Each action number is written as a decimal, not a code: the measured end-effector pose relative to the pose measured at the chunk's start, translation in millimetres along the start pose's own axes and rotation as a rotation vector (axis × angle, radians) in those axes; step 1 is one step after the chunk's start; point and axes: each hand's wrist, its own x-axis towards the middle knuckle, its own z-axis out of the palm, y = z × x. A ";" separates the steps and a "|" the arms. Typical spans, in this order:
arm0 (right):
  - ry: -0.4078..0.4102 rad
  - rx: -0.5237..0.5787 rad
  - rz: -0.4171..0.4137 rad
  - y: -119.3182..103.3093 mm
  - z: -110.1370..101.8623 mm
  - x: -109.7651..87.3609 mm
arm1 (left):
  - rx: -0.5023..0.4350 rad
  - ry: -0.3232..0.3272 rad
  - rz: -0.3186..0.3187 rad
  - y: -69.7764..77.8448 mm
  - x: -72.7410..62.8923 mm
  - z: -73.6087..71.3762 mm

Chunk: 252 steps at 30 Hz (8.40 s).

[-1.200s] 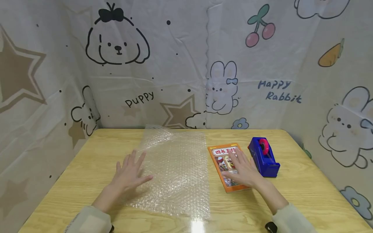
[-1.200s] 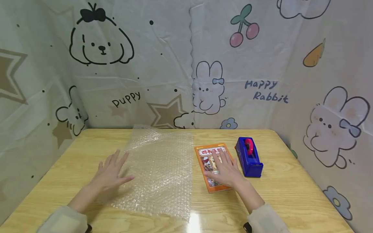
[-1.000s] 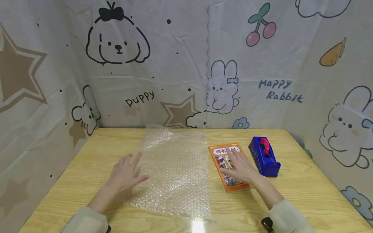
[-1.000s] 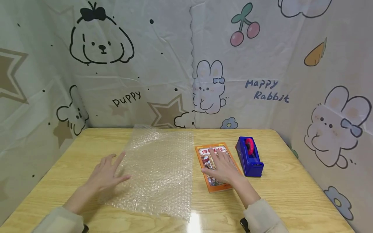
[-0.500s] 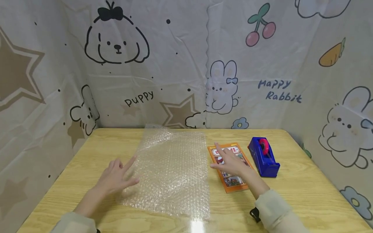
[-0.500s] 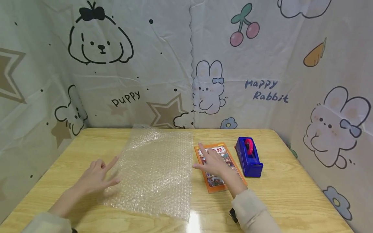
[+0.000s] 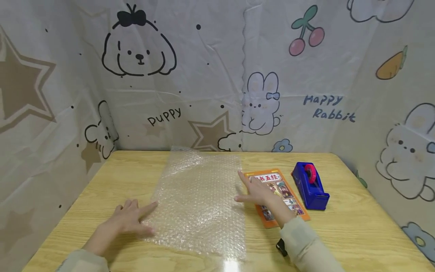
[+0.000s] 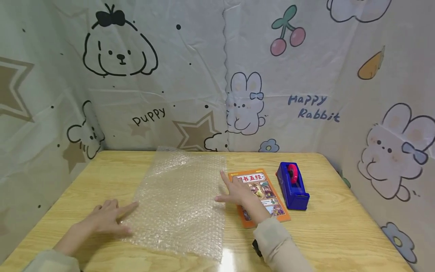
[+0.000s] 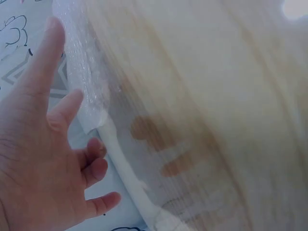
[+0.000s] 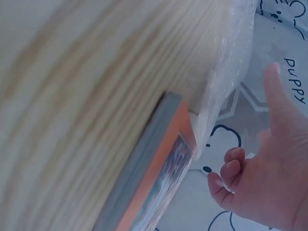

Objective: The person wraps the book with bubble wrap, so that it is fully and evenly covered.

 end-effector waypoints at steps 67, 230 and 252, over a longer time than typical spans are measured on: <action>-0.237 -0.040 0.127 -13.3 9.9 8.8 | -0.017 -0.116 -0.040 -8.9 17.2 -4.1; -0.055 0.108 0.338 95.9 -13.1 -96.6 | -0.009 -0.082 0.320 257.4 163.9 48.3; 0.016 0.089 0.309 100.9 -13.5 -92.4 | -1.259 -0.150 0.012 294.2 156.7 60.4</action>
